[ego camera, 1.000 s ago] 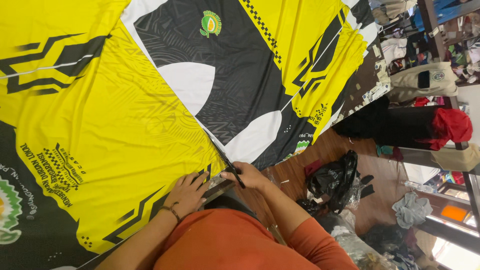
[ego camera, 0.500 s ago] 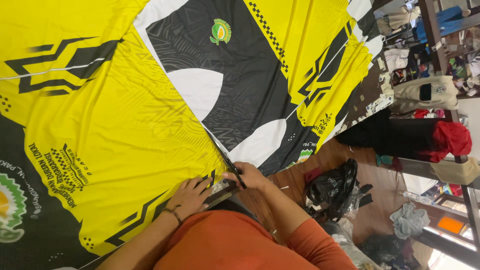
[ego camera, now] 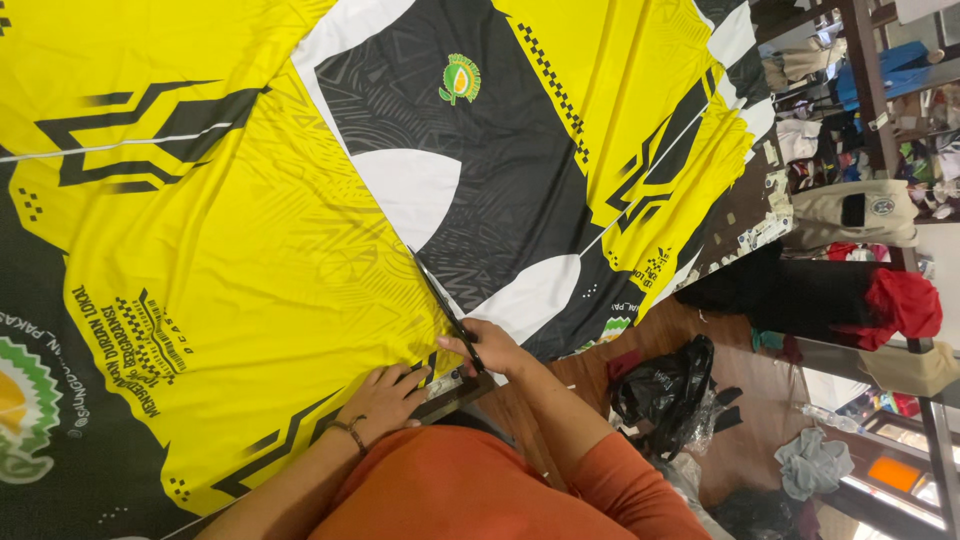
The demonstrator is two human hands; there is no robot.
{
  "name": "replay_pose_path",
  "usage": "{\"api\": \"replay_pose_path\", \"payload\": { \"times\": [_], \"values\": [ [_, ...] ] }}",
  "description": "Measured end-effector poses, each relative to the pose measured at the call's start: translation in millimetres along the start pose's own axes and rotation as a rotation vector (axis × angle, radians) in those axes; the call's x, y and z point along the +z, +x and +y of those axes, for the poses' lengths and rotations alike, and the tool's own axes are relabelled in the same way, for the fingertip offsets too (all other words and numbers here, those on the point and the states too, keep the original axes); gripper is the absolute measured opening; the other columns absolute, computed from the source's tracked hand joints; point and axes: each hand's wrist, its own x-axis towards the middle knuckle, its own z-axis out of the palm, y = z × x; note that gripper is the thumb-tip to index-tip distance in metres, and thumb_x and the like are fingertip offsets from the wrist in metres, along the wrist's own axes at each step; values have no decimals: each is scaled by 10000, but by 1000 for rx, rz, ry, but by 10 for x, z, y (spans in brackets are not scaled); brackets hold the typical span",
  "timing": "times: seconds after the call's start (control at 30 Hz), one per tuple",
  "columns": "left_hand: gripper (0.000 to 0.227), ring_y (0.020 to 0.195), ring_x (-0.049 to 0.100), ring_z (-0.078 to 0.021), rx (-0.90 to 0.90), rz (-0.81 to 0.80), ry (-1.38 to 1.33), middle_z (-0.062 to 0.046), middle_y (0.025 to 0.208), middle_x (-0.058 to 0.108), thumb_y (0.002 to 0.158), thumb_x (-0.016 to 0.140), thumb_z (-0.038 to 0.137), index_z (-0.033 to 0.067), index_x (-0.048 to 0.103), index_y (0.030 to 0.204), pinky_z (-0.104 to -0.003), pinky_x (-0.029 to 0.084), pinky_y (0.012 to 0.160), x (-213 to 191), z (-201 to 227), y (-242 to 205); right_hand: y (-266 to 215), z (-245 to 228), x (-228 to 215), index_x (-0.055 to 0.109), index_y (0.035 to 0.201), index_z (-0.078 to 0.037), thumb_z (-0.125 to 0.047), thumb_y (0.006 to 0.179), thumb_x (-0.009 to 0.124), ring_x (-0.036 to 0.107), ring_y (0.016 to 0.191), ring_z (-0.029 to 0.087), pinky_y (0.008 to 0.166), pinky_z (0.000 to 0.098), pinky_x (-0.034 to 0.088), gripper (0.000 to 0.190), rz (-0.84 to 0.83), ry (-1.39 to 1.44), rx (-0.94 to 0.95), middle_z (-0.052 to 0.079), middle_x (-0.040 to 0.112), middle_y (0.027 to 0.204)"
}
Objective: The person uses scissors to cut a large piece of white fabric laid over a patterned yellow and black jersey on a table. They carefully follow the outline of the jersey, cutting the fabric into a specific shape while holding the material steady with their left hand.
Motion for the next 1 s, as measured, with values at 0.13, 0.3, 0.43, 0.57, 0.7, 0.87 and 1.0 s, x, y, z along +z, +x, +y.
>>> {"api": "replay_pose_path", "payload": {
  "times": [0.13, 0.3, 0.43, 0.57, 0.7, 0.87, 1.0],
  "values": [
    [551, 1348, 327, -326, 55, 118, 26, -75, 1536, 380, 976, 570, 553, 177, 542, 1377, -491, 341, 975, 176, -77, 40, 102, -33, 24, 651, 895, -84, -559, 815, 809, 680, 470, 203, 494, 237, 521, 508, 16, 42, -6, 133, 658, 589],
    [297, 1198, 481, -323, 79, 348, 114, -39, 1476, 531, 923, 601, 225, 187, 663, 1211, -451, 450, 790, 164, -33, 49, -69, -365, -44, 670, 1066, -86, -583, 819, 706, 610, 509, 149, 576, 261, 502, 556, -15, -32, 122, 93, 672, 631],
    [362, 1237, 425, -343, 70, 201, 49, -61, 1532, 463, 953, 577, 252, 168, 616, 1303, -471, 425, 840, 128, -28, 53, -46, -560, -58, 676, 1054, -100, -629, 769, 702, 653, 633, 152, 584, 278, 567, 602, -15, -11, 141, 81, 678, 756],
    [329, 1229, 433, -349, 90, 239, 53, -56, 1519, 475, 951, 602, 217, 169, 619, 1276, -472, 443, 817, 144, -38, 68, 64, -449, -69, 674, 1057, -112, -661, 747, 687, 688, 679, 154, 585, 260, 550, 631, -8, -68, 119, 70, 730, 853],
    [334, 1222, 438, -345, 85, 218, 31, -56, 1518, 476, 958, 583, 259, 155, 628, 1273, -470, 430, 816, 118, -6, 66, 63, -532, -82, 623, 924, -98, -615, 800, 710, 640, 516, 166, 543, 271, 495, 539, -17, -56, 97, 91, 672, 620],
    [196, 1149, 486, -314, 118, 398, 108, -21, 1439, 542, 917, 671, 169, 173, 672, 1113, -412, 427, 735, 145, -26, 86, 127, -664, -99, 648, 991, -88, -604, 804, 708, 604, 502, 156, 528, 275, 474, 551, -36, -21, 97, 91, 659, 633],
    [436, 1293, 393, -328, 96, 158, -82, -70, 1562, 417, 992, 563, 394, 157, 570, 1358, -480, 383, 930, -40, -95, 80, 155, -510, -138, 629, 875, -106, -575, 836, 710, 604, 484, 150, 527, 270, 462, 477, -8, -83, 43, 82, 656, 586]
  ]
}}
